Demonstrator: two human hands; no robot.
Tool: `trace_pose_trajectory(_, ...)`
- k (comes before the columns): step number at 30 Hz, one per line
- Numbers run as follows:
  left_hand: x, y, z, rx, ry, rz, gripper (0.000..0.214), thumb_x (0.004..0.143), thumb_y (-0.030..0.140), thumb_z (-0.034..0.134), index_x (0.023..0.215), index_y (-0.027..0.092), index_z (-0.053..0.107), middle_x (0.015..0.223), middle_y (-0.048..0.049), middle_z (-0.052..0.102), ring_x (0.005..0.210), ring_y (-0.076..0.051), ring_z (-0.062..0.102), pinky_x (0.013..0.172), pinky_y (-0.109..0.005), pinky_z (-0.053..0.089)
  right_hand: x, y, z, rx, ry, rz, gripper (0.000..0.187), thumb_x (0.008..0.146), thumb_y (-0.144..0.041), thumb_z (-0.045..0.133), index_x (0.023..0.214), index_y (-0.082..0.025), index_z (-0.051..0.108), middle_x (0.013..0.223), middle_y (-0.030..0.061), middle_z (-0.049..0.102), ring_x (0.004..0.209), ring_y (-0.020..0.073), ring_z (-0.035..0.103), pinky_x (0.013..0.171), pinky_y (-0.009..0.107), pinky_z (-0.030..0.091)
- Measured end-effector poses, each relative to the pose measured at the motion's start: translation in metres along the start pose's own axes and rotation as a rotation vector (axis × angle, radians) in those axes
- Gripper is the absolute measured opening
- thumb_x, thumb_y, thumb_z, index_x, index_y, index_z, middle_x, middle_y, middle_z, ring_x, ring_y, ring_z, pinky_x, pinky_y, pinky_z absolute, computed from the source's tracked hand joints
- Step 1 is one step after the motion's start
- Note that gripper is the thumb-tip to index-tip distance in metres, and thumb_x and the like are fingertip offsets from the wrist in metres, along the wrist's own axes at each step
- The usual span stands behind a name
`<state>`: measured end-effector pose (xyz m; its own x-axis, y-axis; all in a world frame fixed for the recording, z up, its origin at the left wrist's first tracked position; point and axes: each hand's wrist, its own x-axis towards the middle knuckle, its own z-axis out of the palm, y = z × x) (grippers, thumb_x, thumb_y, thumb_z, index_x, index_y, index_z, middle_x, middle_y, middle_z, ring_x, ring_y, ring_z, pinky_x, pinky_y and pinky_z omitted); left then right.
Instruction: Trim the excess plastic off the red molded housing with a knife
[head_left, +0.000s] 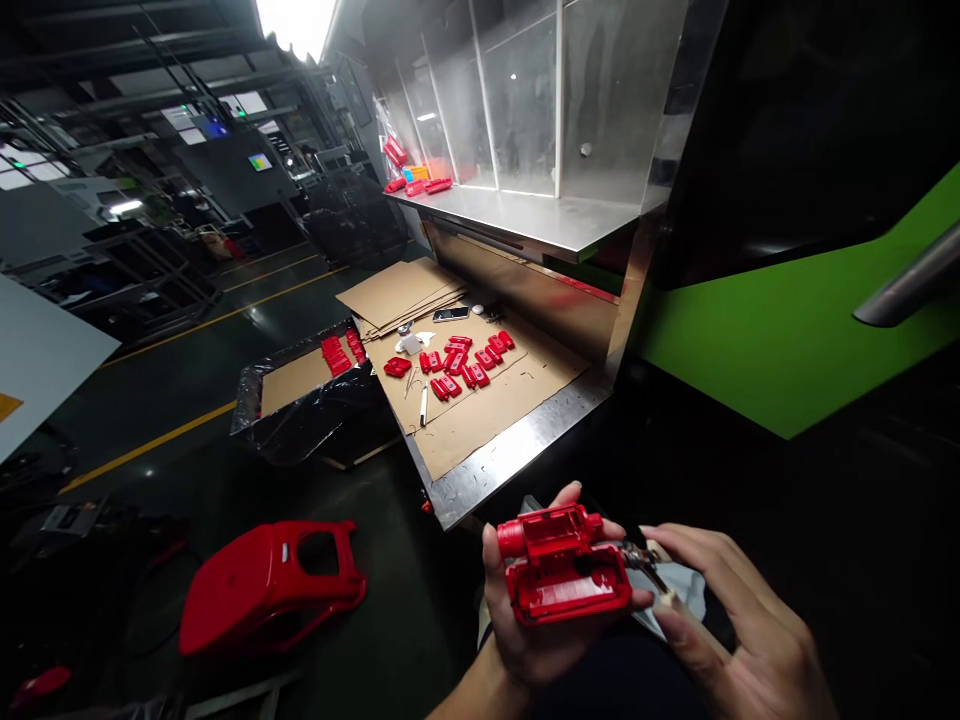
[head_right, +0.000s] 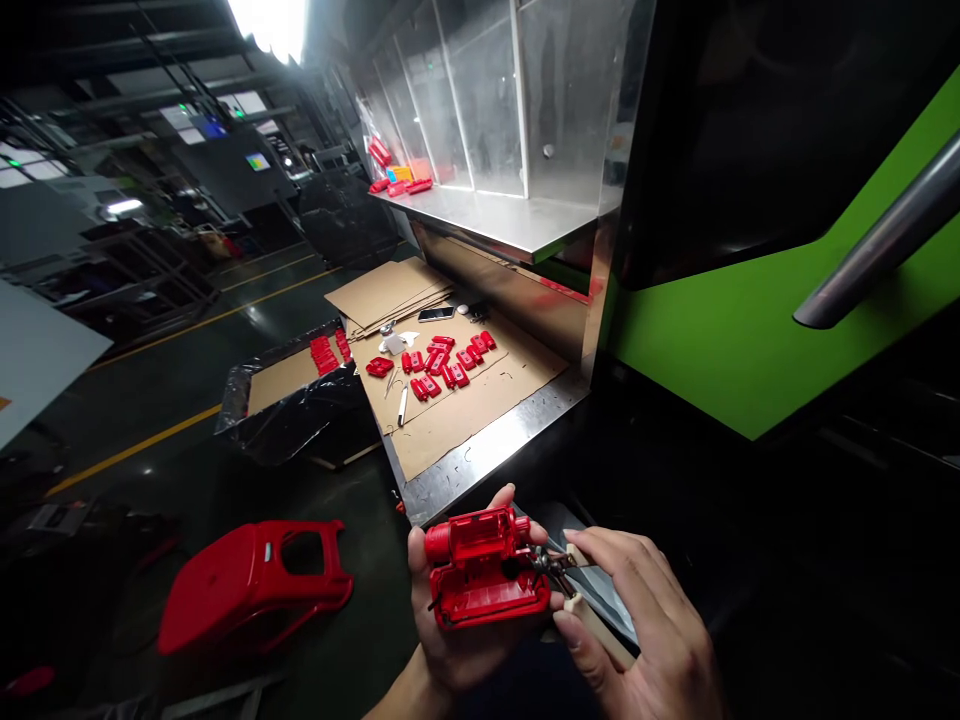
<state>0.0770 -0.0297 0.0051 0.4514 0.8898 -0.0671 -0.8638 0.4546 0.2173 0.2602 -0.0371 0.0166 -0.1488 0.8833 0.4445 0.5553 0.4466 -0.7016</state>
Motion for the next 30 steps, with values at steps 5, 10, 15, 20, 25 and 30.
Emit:
trace_pose_trajectory(5,-0.005,-0.003,0.005,0.201,0.001,0.134,0.086,0.084,0.072,0.049,0.146,0.013,0.042,0.129,-0.0214,0.058,0.126,-0.044,0.05,0.109,-0.062,0.032,0.008,0.002,-0.004,-0.011,-0.014,-0.203,0.037,0.097,-0.037,0.053,0.12,-0.009,0.059,0.117,0.013,0.058,0.108,0.0175,0.059,0.087,0.024,0.053)
trace_pose_trajectory(10,-0.012,-0.003,0.006,0.361,-0.035,0.16,0.088,0.084,0.073,0.047,0.148,0.013,0.039,0.132,-0.0214,0.056,0.13,-0.046,0.045,0.111,-0.063,0.028,0.014,-0.003,-0.005,-0.023,-0.014,-0.299,0.036,0.097,-0.034,0.052,0.118,-0.005,0.059,0.113,0.0151,0.058,0.107,0.0183,0.059,0.089,0.025,0.051)
trace_pose_trajectory(15,-0.015,-0.004,0.005,0.382,-0.051,0.143,0.087,0.084,0.073,0.047,0.148,0.015,0.038,0.133,-0.0199,0.056,0.13,-0.045,0.046,0.112,-0.062,0.027,0.01,-0.002,-0.005,-0.019,-0.026,-0.32,0.038,0.096,-0.033,0.055,0.119,-0.004,0.059,0.115,0.0166,0.057,0.11,0.0227,0.056,0.091,0.031,0.049)
trace_pose_trajectory(20,-0.011,-0.005,0.009,0.271,0.008,0.149,0.085,0.085,0.07,0.049,0.146,0.011,0.041,0.129,-0.0215,0.059,0.122,-0.042,0.053,0.11,-0.059,0.031,0.012,0.0,-0.005,-0.053,-0.025,-0.368,0.04,0.092,-0.031,0.064,0.12,-0.003,0.06,0.113,0.016,0.058,0.108,0.0245,0.055,0.09,0.036,0.046)
trace_pose_trajectory(25,-0.004,-0.003,0.009,-0.021,0.115,0.082,0.083,0.09,0.072,0.034,0.146,0.011,0.041,0.123,-0.0205,0.063,0.115,-0.034,0.059,0.112,-0.054,0.03,0.018,0.0,-0.008,-0.153,-0.04,-0.444,0.036,0.087,-0.021,0.071,0.117,-0.003,0.062,0.106,0.0152,0.063,0.102,0.0249,0.056,0.087,0.041,0.045)
trace_pose_trajectory(30,-0.002,-0.004,0.007,-0.107,0.14,0.055,0.084,0.091,0.073,0.03,0.144,0.01,0.044,0.123,-0.0201,0.063,0.115,-0.031,0.059,0.112,-0.048,0.031,0.024,-0.008,-0.009,-0.219,-0.073,-0.432,0.037,0.088,-0.027,0.071,0.119,-0.008,0.065,0.109,0.0112,0.068,0.101,0.0249,0.058,0.089,0.045,0.045)
